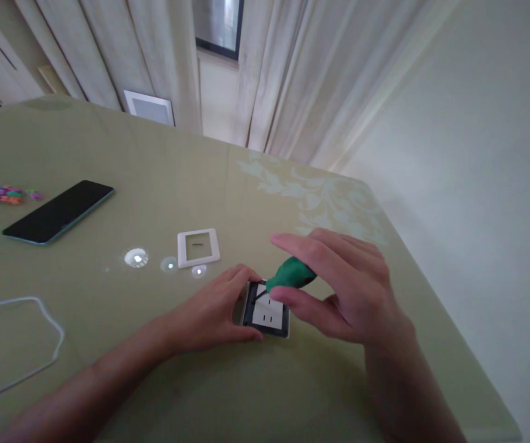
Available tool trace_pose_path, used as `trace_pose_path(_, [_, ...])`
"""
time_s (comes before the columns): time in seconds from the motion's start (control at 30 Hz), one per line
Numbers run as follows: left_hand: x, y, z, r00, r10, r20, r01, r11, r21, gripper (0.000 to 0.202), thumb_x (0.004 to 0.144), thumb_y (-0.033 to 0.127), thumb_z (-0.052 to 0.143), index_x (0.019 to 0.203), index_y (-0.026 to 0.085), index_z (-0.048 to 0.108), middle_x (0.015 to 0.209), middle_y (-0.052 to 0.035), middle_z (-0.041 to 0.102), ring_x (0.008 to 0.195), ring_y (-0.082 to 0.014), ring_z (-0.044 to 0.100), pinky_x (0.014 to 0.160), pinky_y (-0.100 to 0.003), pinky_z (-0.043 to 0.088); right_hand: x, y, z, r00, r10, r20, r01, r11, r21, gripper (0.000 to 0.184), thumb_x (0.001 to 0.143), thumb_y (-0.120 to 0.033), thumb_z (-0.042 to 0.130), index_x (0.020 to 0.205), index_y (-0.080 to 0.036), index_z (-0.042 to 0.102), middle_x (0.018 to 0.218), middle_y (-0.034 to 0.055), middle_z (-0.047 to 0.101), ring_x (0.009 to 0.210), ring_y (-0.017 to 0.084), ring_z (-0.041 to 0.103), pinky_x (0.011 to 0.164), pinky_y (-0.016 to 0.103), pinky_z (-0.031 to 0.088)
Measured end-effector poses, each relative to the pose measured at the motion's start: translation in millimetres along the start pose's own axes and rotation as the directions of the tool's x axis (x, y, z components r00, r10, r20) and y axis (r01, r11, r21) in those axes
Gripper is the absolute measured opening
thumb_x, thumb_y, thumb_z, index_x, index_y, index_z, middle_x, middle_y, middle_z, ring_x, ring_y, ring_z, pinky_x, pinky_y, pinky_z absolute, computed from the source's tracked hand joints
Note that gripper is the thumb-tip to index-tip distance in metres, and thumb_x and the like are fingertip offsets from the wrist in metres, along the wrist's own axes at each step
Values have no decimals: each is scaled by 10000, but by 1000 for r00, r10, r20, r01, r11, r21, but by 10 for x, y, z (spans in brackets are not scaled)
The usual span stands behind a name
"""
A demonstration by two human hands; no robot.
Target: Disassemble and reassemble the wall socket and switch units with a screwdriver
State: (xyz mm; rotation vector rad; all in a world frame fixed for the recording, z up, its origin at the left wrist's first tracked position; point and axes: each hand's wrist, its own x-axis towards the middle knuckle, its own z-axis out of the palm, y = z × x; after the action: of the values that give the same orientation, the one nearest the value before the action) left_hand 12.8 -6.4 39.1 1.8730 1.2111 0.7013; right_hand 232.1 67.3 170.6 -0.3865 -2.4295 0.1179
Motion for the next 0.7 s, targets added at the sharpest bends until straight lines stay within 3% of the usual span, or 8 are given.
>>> trace_pose_path(0.1, [3, 3, -5, 1000, -16, 14, 16, 1000, -18, 622, 809, 373, 925, 1291, 297, 539, 1308, -50, 635, 1191, -316, 648, 1003, -486, 572, 7, -1, -10, 993, 65, 102, -83, 981, 175, 449, 1079, -228, 534, 1516, -131, 581, 1214, 113, 790, 1052, 210, 764, 894, 345, 616])
trace_pose_path(0.2, [2, -13, -1, 1000, -7, 12, 8, 1000, -14, 599, 818, 389, 914, 1287, 326, 548, 1316, -37, 631, 1211, -320, 643, 1019, -483, 568, 5, 5, -24, 996, 62, 59, -66, 995, 71, 319, 1043, -255, 697, 1350, -169, 695, 924, 19, 791, 769, 152, 736, 710, 274, 574])
trace_pose_path(0.27, [-2, -24, 4, 1000, 4, 17, -3, 1000, -19, 575, 834, 411, 902, 1285, 330, 554, 1303, -36, 634, 1205, -318, 643, 1007, -478, 572, 0, 4, -41, 997, 46, 66, -48, 999, 18, 310, 1016, -291, 737, 1295, -158, 713, 881, 19, 785, 731, 163, 725, 685, 291, 564])
trace_pose_path(0.4, [-9, -31, 10, 1000, 0, 9, 0, 1000, -18, 590, 820, 418, 914, 1272, 291, 557, 1285, -57, 645, 1177, -323, 649, 977, -480, 578, -10, -20, -48, 979, 103, 177, -133, 976, 170, 510, 1087, -235, 515, 1590, -151, 512, 1290, 113, 782, 1087, 206, 774, 915, 337, 616])
trace_pose_path(0.43, [-10, -30, 10, 1000, 0, 5, 0, 1000, -13, 596, 814, 418, 920, 1269, 285, 559, 1286, -60, 647, 1176, -325, 651, 981, -483, 578, -12, -26, -37, 979, 123, 165, -148, 977, 152, 486, 1098, -249, 525, 1577, -170, 530, 1260, 96, 795, 1050, 191, 781, 889, 313, 617])
trace_pose_path(0.57, [-14, -13, 2, 1000, -5, 5, 5, 1000, -3, 568, 827, 400, 909, 1265, 287, 565, 1282, -45, 654, 1175, -308, 657, 999, -464, 576, -9, -37, -14, 990, 134, 47, -131, 990, -56, 275, 1033, -364, 730, 1247, -192, 720, 828, -2, 799, 671, 142, 723, 626, 253, 537])
trace_pose_path(0.6, [-13, -6, -2, 1000, -10, 9, 10, 1000, -3, 568, 830, 401, 906, 1269, 288, 564, 1288, -44, 651, 1177, -305, 657, 998, -459, 574, -6, -39, -27, 990, 128, 56, -126, 991, -39, 264, 1037, -348, 704, 1245, -188, 720, 882, 21, 815, 715, 158, 742, 651, 268, 554])
trace_pose_path(0.7, [-6, 12, -10, 1000, -22, 19, 22, 1000, -1, 574, 829, 389, 900, 1282, 291, 560, 1299, -47, 645, 1192, -309, 655, 999, -461, 567, 7, -36, -87, 984, 101, 148, -128, 974, 185, 379, 1068, -216, 525, 1422, -188, 657, 1305, 103, 793, 1092, 219, 777, 899, 344, 621])
